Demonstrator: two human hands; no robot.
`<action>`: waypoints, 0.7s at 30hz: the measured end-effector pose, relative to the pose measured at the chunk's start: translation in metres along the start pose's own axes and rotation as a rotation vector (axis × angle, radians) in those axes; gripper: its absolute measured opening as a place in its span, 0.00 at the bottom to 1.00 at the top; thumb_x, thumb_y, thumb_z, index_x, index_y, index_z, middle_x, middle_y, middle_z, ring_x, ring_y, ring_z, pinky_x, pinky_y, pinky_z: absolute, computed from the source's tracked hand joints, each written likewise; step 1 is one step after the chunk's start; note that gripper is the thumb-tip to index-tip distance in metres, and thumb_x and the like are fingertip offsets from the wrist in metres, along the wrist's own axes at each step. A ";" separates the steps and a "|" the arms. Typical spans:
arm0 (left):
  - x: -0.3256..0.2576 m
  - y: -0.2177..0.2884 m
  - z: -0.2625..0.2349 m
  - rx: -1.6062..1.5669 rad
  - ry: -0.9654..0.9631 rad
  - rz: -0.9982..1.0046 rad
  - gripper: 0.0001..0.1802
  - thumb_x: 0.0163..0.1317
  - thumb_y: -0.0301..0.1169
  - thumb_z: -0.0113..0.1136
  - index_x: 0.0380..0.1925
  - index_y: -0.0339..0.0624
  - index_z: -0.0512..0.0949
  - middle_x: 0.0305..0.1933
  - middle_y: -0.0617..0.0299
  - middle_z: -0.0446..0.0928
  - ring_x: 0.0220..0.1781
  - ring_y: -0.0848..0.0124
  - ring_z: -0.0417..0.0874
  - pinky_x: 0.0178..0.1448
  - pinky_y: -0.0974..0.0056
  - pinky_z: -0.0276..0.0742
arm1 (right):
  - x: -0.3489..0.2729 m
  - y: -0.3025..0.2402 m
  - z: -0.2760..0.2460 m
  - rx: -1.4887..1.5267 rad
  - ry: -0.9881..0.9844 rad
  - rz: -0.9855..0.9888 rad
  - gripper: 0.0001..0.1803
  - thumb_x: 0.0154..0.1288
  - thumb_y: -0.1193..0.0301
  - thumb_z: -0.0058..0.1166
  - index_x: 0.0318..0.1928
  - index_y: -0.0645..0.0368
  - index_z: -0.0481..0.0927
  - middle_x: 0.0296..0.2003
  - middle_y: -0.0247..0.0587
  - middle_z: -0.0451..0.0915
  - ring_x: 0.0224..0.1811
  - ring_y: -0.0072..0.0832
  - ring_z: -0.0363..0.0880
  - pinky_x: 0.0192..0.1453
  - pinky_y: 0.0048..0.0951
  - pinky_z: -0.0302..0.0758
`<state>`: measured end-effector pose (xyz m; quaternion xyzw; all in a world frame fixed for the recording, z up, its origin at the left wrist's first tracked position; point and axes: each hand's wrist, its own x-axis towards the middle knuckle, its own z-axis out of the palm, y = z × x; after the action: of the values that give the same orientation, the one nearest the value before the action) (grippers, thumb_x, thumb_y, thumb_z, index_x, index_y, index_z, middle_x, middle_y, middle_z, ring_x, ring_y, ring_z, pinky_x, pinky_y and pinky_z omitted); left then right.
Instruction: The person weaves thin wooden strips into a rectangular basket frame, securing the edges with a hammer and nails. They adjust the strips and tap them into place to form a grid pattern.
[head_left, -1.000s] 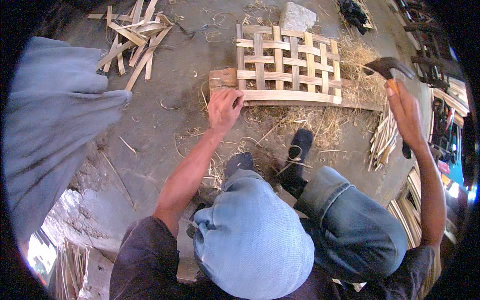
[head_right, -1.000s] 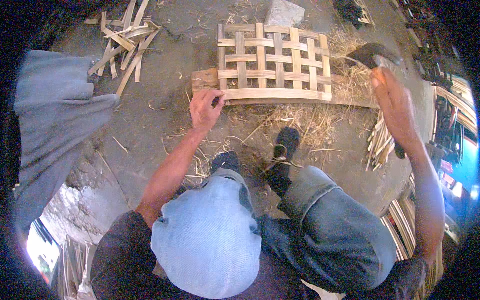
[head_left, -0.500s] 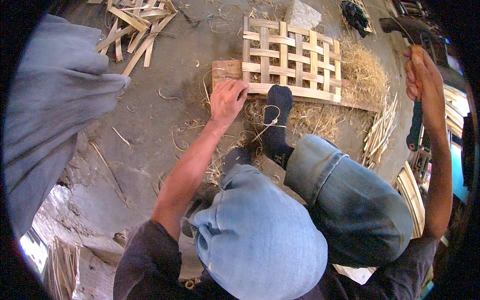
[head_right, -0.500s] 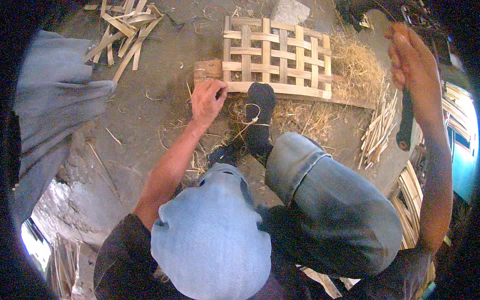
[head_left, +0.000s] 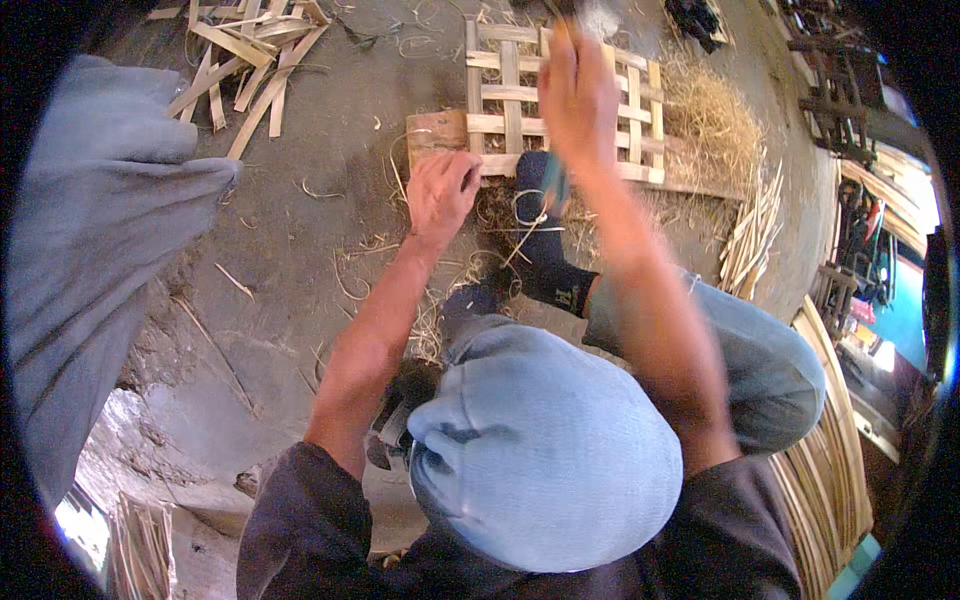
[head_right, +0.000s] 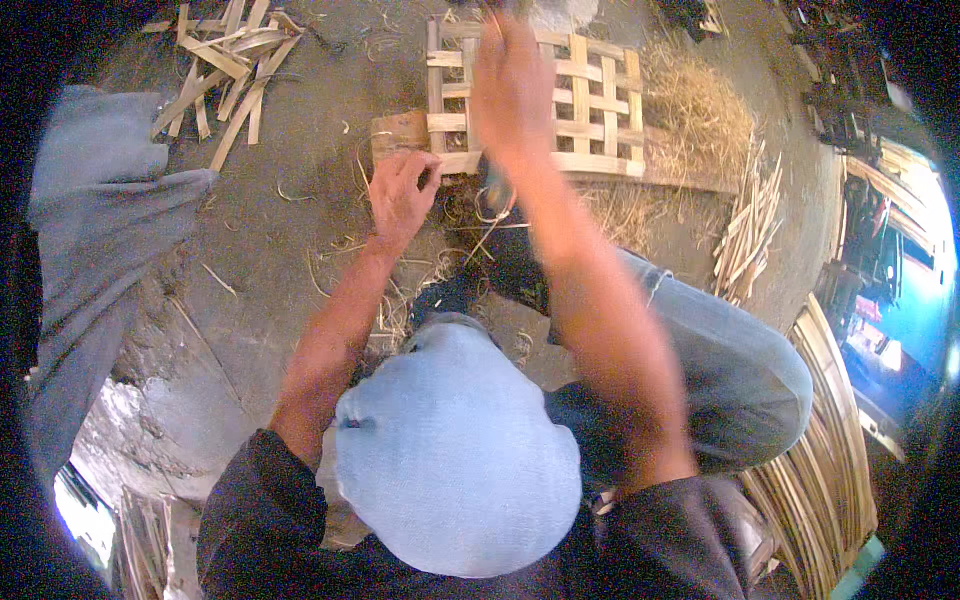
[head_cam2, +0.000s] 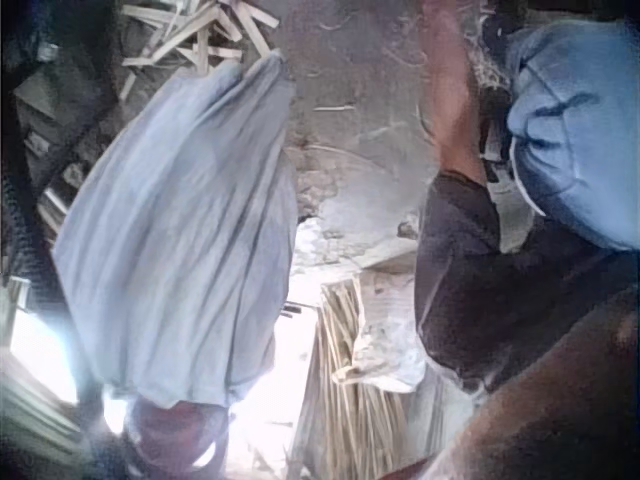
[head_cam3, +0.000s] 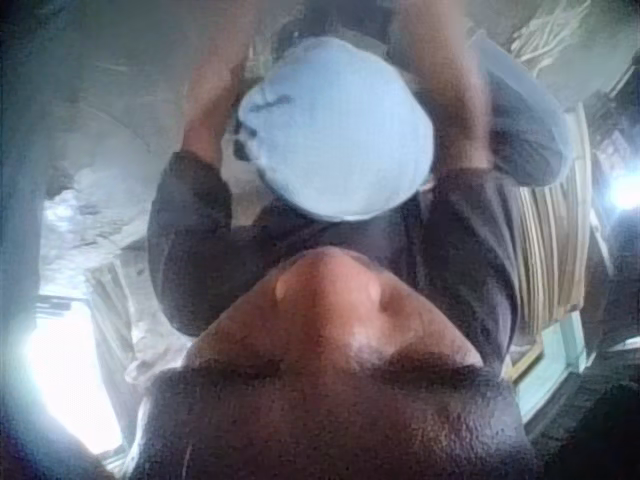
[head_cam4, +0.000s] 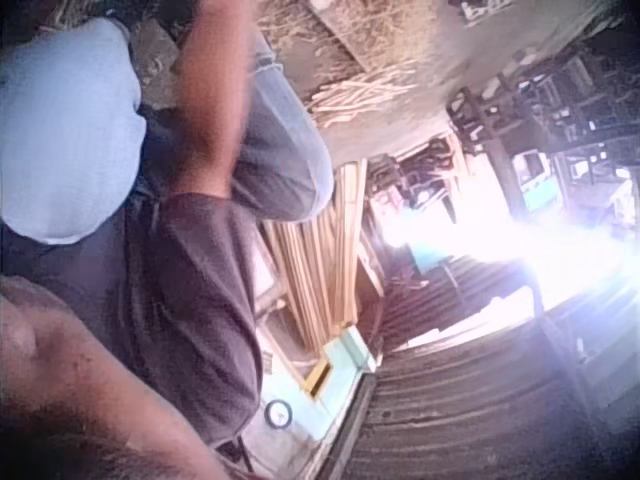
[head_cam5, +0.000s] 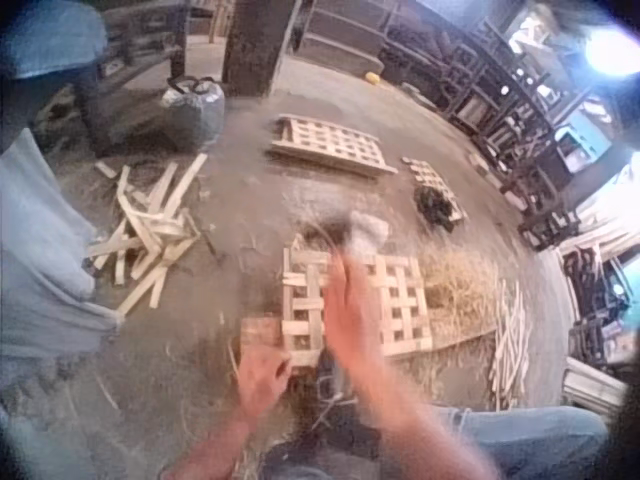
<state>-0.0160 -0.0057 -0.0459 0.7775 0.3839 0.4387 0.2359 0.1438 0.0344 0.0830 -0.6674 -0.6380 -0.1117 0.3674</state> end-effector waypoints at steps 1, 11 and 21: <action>-0.003 -0.003 0.002 -0.011 0.005 -0.025 0.12 0.50 0.26 0.69 0.33 0.46 0.76 0.31 0.61 0.81 0.36 0.60 0.83 0.43 0.57 0.75 | -0.039 -0.021 -0.005 -0.058 -0.068 0.259 0.14 0.76 0.63 0.40 0.48 0.61 0.72 0.31 0.62 0.78 0.35 0.63 0.76 0.37 0.57 0.69; -0.005 -0.004 0.005 -0.066 -0.029 -0.080 0.17 0.50 0.25 0.69 0.38 0.46 0.72 0.29 0.63 0.80 0.34 0.61 0.82 0.42 0.58 0.74 | -0.154 -0.056 -0.038 0.043 -0.481 0.629 0.10 0.73 0.70 0.44 0.48 0.64 0.68 0.33 0.65 0.78 0.35 0.62 0.78 0.36 0.57 0.72; -0.003 0.001 0.002 -0.032 -0.087 -0.114 0.14 0.50 0.26 0.69 0.34 0.46 0.73 0.29 0.62 0.80 0.34 0.62 0.82 0.41 0.59 0.74 | -0.146 -0.055 -0.033 0.030 -0.474 0.600 0.10 0.73 0.71 0.45 0.48 0.64 0.70 0.31 0.62 0.78 0.34 0.60 0.78 0.34 0.51 0.71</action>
<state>-0.0152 -0.0087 -0.0475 0.7688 0.4101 0.3964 0.2893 0.0792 -0.1038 0.0355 -0.8263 -0.4833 0.1674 0.2360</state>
